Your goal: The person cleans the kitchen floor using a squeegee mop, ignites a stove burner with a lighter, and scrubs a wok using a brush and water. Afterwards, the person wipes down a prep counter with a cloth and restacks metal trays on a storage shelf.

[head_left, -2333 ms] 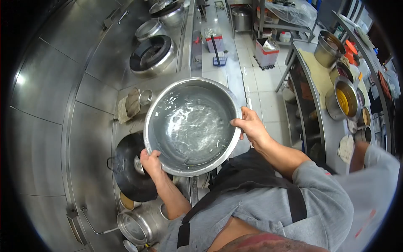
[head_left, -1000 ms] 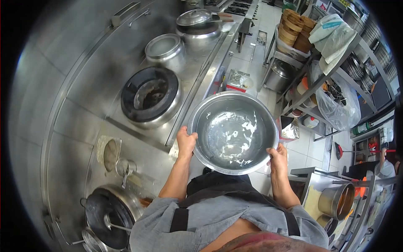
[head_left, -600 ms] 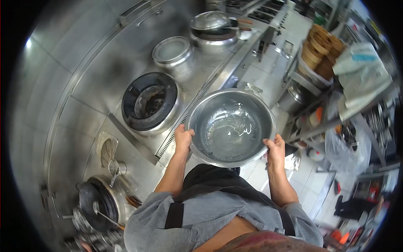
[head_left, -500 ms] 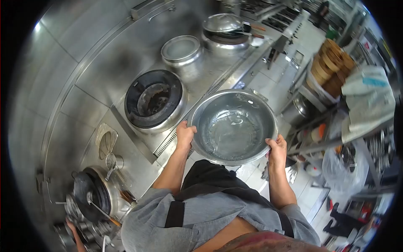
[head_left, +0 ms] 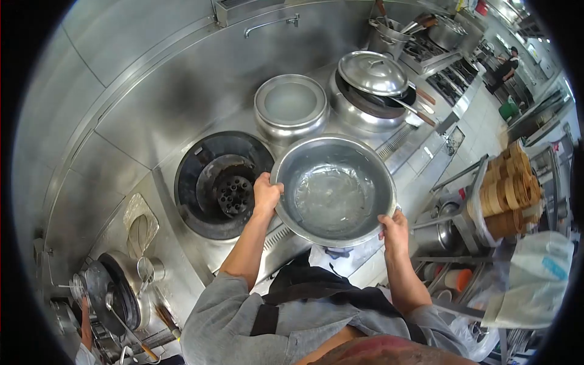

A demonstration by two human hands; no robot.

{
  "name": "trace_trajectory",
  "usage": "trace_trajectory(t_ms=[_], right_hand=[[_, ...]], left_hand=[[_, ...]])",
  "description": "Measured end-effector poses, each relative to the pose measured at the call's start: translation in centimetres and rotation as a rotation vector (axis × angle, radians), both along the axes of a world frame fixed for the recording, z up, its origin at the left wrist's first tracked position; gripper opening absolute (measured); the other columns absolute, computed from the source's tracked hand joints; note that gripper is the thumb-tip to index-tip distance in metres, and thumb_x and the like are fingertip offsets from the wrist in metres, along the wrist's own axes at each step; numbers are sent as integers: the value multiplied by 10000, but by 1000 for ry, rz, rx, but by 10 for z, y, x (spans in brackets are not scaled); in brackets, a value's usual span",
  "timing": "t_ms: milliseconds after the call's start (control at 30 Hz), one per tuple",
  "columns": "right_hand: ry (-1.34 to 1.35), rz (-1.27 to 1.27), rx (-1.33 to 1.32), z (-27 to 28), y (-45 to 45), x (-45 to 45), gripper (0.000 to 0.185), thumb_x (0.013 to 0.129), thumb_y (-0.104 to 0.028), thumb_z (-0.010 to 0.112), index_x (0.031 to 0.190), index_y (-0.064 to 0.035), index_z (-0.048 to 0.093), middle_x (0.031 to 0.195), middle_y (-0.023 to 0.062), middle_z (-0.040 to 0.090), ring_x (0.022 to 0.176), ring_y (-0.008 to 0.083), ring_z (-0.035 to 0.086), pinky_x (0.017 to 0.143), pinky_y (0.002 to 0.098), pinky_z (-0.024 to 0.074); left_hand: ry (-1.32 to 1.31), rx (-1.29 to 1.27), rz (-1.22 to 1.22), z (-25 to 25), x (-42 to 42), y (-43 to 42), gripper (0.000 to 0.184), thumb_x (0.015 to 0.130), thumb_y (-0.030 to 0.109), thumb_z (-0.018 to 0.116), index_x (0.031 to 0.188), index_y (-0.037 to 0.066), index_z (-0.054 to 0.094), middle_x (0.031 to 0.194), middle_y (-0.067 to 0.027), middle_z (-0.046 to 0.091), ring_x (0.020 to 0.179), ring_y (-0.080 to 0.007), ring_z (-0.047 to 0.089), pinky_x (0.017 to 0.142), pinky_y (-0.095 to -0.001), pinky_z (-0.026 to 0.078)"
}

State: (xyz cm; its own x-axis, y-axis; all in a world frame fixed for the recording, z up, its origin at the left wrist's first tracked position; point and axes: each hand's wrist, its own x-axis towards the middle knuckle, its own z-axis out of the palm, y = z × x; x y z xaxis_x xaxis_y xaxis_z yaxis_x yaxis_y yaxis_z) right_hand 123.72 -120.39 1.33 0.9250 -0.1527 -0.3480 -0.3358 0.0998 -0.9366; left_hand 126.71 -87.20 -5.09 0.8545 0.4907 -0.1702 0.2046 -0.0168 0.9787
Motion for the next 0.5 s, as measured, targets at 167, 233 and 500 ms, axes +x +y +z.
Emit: trace_trajectory(t_ms=[167,233,500], right_hand=[[36,125,-58,-30,46,127,206,704,-101,640,832,6,519,585,31,464,410,122,440,374,245,373],[20,162,-59,-33,69,170,205,708,-107,638,830,7,519,584,31,464,408,122,438,370,250,371],[-77,167,-28,-44,136,302,193,722,-115,634,798,15,512,565,43,476,391,134,446,355,257,351]], left_hand=[[-56,140,63,-31,109,63,308,599,-43,548,906,-54,563,807,-133,612,683,-214,589,621,-327,476],[-79,191,84,-35,148,85,304,601,-34,554,904,-56,565,806,-137,612,687,-221,592,621,-332,477],[15,-18,106,-29,264,140,291,605,-6,569,890,-62,576,800,-149,611,683,-242,600,590,-357,475]])
